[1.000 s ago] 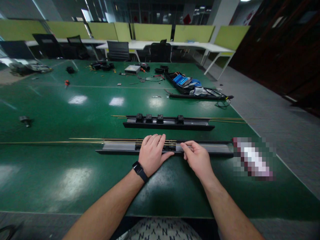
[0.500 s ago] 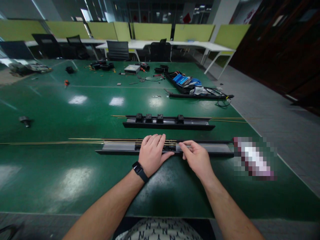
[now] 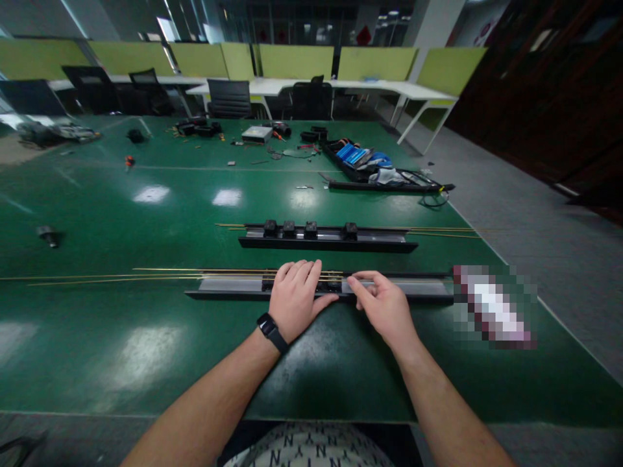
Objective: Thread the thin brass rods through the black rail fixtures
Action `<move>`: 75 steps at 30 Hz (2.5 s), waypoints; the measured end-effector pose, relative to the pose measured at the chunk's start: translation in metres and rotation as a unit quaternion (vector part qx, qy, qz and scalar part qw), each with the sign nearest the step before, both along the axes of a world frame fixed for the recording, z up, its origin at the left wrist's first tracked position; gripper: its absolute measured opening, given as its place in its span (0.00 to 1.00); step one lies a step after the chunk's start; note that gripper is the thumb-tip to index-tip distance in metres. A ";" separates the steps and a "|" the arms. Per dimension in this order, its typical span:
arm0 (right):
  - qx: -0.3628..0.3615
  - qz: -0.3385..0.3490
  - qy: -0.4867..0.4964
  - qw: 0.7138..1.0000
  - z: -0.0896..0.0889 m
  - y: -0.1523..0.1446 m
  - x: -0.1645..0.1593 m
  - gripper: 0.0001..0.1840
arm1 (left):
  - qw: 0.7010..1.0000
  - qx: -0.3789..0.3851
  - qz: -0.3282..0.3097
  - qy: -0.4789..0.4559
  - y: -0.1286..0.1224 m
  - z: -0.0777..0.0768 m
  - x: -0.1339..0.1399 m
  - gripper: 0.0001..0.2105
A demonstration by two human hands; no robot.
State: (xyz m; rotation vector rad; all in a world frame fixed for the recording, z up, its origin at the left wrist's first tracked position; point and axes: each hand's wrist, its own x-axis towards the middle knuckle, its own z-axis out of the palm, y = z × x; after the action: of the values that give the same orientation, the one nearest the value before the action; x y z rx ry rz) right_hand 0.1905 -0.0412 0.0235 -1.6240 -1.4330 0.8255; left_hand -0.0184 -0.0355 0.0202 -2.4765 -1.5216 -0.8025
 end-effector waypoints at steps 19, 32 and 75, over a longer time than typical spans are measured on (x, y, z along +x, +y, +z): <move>-0.001 0.008 -0.001 1.000 0.000 0.002 -0.004 0.25 | 1.000 0.001 -0.003 -0.003 0.000 -0.001 0.000 0.31; -0.002 -0.017 0.009 1.000 -0.002 0.003 0.008 0.28 | 1.000 0.007 -0.003 0.003 0.000 0.002 0.000 0.32; -0.009 0.003 -0.025 1.000 0.004 0.002 0.002 0.24 | 1.000 0.008 -0.001 0.003 -0.001 0.001 0.001 0.32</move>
State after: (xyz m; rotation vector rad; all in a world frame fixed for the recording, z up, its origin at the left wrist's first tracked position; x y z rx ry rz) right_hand 0.1923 -0.0394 0.0270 -1.6655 -1.4699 0.8095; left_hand -0.0175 -0.0361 0.0215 -2.4674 -1.5056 -0.8029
